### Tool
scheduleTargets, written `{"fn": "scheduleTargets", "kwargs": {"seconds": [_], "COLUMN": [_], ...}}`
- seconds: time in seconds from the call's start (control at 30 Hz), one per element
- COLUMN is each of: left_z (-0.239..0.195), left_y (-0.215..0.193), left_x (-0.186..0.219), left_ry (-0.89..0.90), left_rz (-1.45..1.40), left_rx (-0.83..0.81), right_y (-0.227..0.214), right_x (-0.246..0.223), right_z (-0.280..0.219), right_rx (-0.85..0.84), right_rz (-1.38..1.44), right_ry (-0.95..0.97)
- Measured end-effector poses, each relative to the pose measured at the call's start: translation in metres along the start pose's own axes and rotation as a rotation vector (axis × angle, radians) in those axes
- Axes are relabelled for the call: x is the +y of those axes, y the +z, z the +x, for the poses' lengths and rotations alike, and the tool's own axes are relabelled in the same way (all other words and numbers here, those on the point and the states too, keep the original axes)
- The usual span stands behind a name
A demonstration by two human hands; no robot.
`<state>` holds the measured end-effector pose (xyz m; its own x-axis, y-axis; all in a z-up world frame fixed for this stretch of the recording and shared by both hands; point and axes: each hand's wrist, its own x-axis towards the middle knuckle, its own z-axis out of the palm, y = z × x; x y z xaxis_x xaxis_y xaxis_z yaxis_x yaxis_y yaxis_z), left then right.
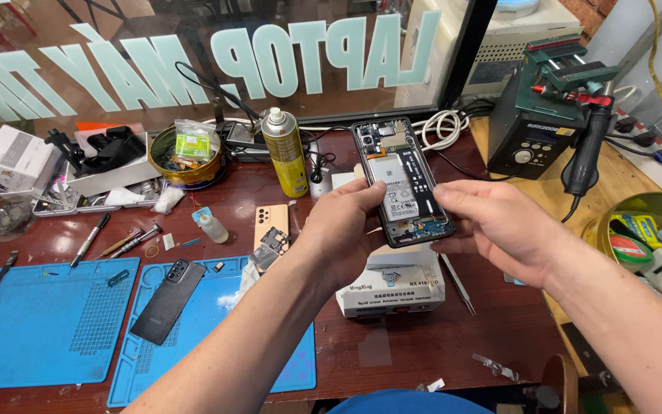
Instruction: The person uses a metal spudger to pry and adjust internal components of a disassembled smartphone, then sets the phone aside and searches through a metal bowl of spare circuit boards, selecting and inspecting a small board.
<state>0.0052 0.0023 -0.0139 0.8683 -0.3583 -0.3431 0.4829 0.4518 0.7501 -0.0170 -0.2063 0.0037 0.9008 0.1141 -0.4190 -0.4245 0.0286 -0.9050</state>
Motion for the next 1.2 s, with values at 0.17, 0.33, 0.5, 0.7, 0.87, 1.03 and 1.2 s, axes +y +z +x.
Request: {"fn": "scheduleTargets", "kwargs": {"seconds": [0.17,0.33,0.5,0.7,0.87,1.03,1.2], "left_z": [-0.004,-0.002,0.003,-0.002,-0.006,-0.007,-0.004], "left_y": [0.0,-0.007,-0.011,-0.009,-0.005,-0.011,-0.018], "left_x": [-0.014,-0.018,-0.027,-0.034,-0.024,-0.018,-0.022], "left_ry": [-0.018,-0.026,-0.035,-0.05,-0.088,-0.078,-0.075], "left_rz": [0.012,0.04,0.035,0.035,0.126,0.094,0.062], "left_rx": [-0.038,-0.06,-0.066,-0.076,0.039,-0.026,-0.042], "right_y": [-0.003,-0.005,-0.003,0.004,0.009,0.008,0.006], "right_x": [0.001,0.007,0.01,0.008,0.009,0.01,0.01], "right_z": [0.011,0.015,0.013,0.013,0.012,0.016,0.02], "right_rx": [-0.05,-0.014,-0.02,-0.02,-0.019,0.01,0.019], "right_rz": [0.11,0.1,0.11,0.145,0.108,0.116,0.092], "right_ry": [-0.084,-0.072,-0.086,-0.015,-0.023,0.002,0.025]}}
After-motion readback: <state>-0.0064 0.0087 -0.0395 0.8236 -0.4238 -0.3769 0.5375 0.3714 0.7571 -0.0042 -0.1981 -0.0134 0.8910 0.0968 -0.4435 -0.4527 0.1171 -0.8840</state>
